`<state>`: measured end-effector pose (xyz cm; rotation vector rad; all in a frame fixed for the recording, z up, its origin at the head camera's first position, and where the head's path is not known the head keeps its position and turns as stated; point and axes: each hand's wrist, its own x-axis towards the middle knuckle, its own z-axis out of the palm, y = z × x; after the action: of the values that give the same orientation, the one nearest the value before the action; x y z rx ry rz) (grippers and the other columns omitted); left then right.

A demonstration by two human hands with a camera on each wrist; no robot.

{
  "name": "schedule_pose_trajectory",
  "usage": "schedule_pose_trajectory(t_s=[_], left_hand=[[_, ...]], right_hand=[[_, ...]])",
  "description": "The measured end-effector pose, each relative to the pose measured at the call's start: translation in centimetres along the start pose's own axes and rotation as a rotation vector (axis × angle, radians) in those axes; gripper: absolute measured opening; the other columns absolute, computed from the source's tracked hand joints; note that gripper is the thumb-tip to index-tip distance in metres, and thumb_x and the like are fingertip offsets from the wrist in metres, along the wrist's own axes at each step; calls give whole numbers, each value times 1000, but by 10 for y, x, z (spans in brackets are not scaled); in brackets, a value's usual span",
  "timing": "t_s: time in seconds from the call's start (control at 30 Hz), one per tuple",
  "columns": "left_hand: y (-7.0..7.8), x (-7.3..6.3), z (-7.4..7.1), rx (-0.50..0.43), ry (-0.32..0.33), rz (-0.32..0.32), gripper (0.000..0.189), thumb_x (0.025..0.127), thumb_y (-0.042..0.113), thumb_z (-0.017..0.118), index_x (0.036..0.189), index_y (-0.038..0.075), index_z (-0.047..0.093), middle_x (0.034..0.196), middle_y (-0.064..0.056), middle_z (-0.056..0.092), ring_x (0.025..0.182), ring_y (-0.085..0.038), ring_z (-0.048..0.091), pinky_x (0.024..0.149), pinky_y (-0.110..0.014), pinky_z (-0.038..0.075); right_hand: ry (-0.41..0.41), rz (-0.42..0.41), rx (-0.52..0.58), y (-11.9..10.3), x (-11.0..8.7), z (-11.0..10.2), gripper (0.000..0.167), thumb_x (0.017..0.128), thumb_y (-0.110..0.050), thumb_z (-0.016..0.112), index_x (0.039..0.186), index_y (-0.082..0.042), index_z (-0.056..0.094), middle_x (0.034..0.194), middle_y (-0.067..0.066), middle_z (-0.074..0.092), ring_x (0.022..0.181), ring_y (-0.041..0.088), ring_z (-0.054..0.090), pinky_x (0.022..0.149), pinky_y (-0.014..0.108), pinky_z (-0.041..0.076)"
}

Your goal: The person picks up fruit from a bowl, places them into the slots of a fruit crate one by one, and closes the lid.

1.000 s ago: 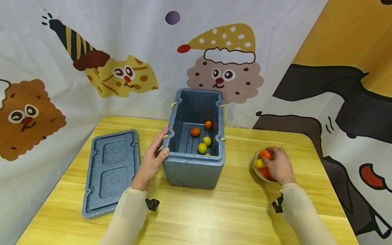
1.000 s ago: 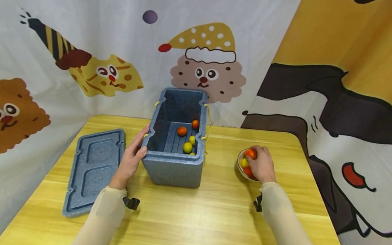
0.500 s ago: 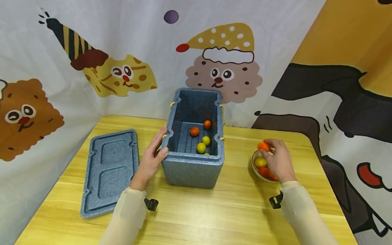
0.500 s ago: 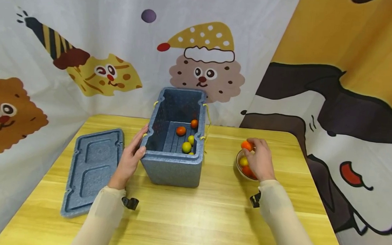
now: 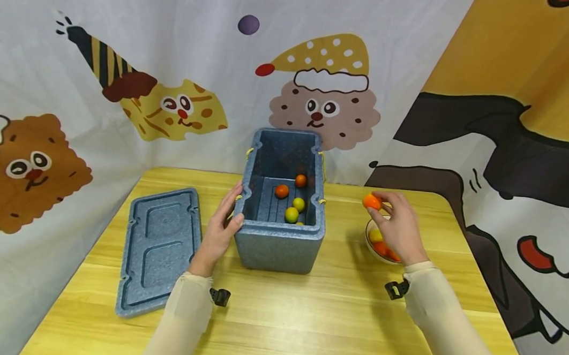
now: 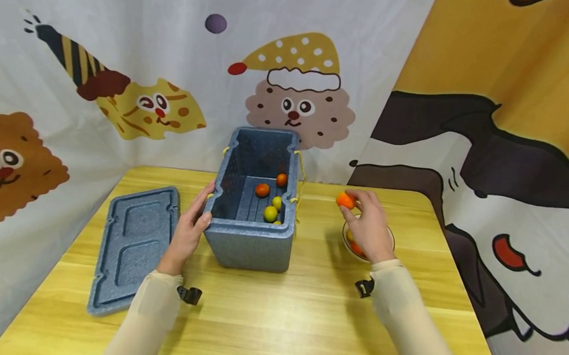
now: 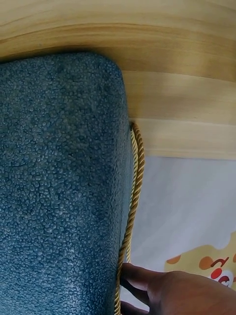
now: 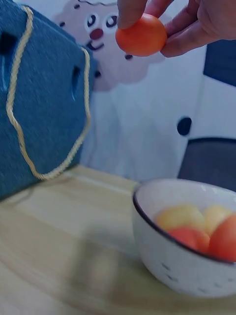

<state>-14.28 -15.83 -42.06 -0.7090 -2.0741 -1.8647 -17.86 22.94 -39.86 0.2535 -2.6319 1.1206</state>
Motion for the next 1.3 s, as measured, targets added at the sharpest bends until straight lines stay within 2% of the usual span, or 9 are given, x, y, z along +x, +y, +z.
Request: schedule_pose_trajectory(t_s=[0.2,0.4,0.67,0.9,1.17,1.3], left_hand=[[0,1,1,2,1,6,53,102,7,49,147,-12,30,156,-28,22,144,-37,18,112,-54,18],[1,2,1,3,2,9,53,102,8,49,148,-11,30,156,-27,22,144,-35,19,111,-58,18],[0,2,2,16,12,29,53,102,9,50,146,-14,32,154,-30,23,144,-39,19,112,-53,19],[0,0,2,23,19,8,53,102,9,49,147,-12,32,155,-28,24,144,-37,20,113,-48,19],[3,1,3,27,16,-6,53,100,4,48,148,-10,32,156,-26,24,144,-35,20,112,-56,18],[3,1,1,35,12,-14,53,100,3,48,148,-10,32,156,-26,24,144,-35,20,111,-57,18]], right_hand=[[18,-54,22,-24,0,-3,35,92,-8,70,126,-2,62,119,10,54,111,30,57,95,43,47],[23,-148,29,-55,0,-7,37,90,-7,72,125,-2,62,119,9,55,110,26,57,95,43,47],[32,-288,70,-82,1,-2,37,85,-1,76,121,-2,65,115,9,58,105,23,59,92,43,49],[-8,-311,127,-97,3,8,36,86,-2,75,120,-2,65,116,7,58,106,21,58,93,41,49],[-106,-333,160,-117,6,26,37,90,-9,73,125,-6,63,121,5,56,110,20,57,96,41,47],[-119,-354,144,-123,7,34,38,89,-7,73,125,-7,63,121,5,56,106,21,57,92,42,49]])
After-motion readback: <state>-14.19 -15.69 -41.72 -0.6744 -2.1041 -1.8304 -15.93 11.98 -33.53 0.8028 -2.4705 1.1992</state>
